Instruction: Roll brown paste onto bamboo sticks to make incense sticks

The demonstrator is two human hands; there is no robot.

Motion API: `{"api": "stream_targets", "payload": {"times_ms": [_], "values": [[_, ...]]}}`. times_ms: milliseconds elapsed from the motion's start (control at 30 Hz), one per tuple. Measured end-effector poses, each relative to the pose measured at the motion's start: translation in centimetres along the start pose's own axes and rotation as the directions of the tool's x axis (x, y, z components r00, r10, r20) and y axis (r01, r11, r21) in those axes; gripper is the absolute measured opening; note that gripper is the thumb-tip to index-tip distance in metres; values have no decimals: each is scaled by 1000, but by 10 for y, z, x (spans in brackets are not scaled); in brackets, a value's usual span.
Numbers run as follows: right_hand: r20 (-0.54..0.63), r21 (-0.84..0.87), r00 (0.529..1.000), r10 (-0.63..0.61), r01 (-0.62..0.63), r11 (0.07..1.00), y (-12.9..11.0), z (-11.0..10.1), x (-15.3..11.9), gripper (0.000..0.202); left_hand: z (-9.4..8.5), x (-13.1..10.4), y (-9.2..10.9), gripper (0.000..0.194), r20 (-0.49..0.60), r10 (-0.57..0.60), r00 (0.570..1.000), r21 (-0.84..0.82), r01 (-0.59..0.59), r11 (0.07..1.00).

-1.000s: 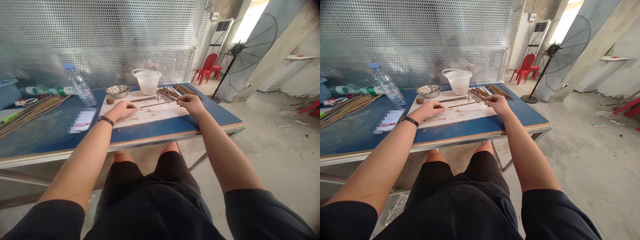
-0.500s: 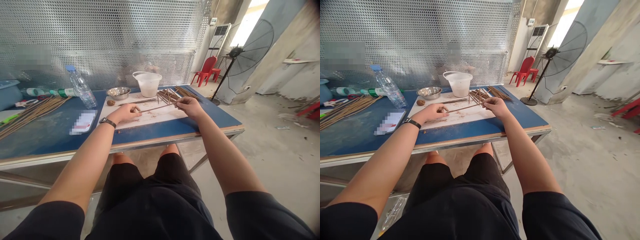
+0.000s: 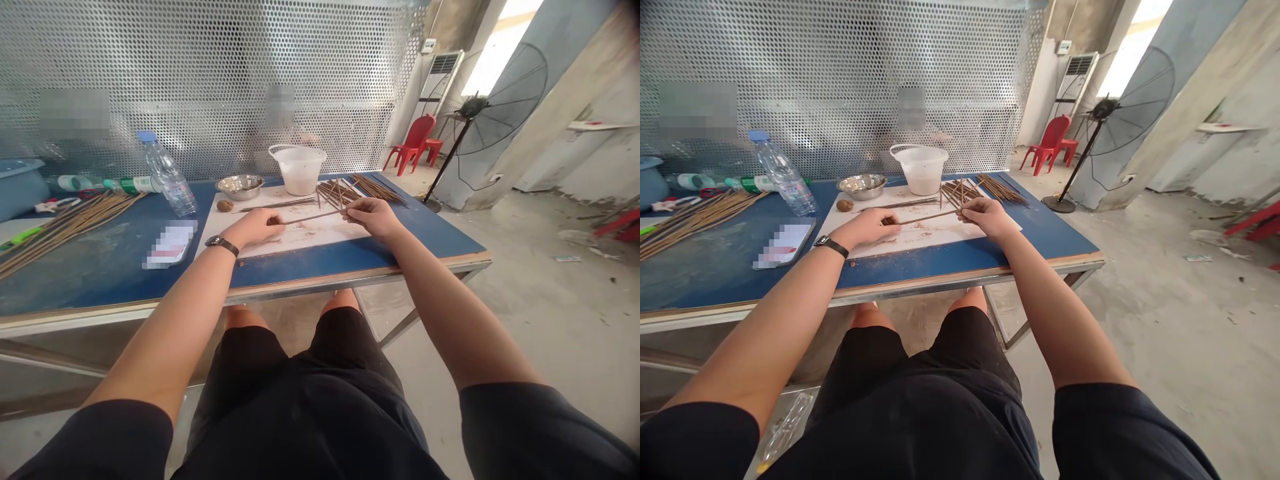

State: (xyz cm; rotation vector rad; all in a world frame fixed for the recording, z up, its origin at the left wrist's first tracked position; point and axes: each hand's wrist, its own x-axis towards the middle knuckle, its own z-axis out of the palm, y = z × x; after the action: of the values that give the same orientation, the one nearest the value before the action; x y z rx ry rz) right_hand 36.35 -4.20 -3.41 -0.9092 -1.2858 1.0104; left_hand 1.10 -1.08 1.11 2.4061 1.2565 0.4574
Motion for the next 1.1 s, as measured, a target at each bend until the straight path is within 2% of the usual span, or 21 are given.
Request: {"api": "stream_targets", "payload": {"times_ms": [233, 467, 633, 867, 933, 1000, 1100], "values": [[53, 12, 998, -32, 32, 999, 0, 0, 0, 53, 1, 1, 1, 23, -15, -19, 1000, 24, 19, 1000], [-14, 9, 999, -33, 33, 999, -2, -1, 0, 47, 2, -1, 3, 21, -48, -26, 998, 0, 26, 1000], [-139, -213, 988, -61, 31, 977, -4, -4, 1, 41, 3, 2, -3, 20, -75, -24, 997, -30, 22, 999], [-190, -466, 973, -132, 29, 884, -4, -4, 1, 36, 2, 2, -5, 19, -156, -111, 982, -94, 97, 991], [-180, -532, 973, -147, 30, 846, -7, 5, 7, 30, 2, 1, -5, 19, -175, -140, 975, -98, 124, 987], [-151, -573, 976, -159, 45, 818, -13, 22, 19, 20, 3, 1, -6, 19, -200, -173, 964, -105, 155, 982], [-52, -668, 981, -184, 103, 737, -25, 66, 49, 9, 7, 3, -8, 20, -244, -204, 948, -117, 180, 977]]}}
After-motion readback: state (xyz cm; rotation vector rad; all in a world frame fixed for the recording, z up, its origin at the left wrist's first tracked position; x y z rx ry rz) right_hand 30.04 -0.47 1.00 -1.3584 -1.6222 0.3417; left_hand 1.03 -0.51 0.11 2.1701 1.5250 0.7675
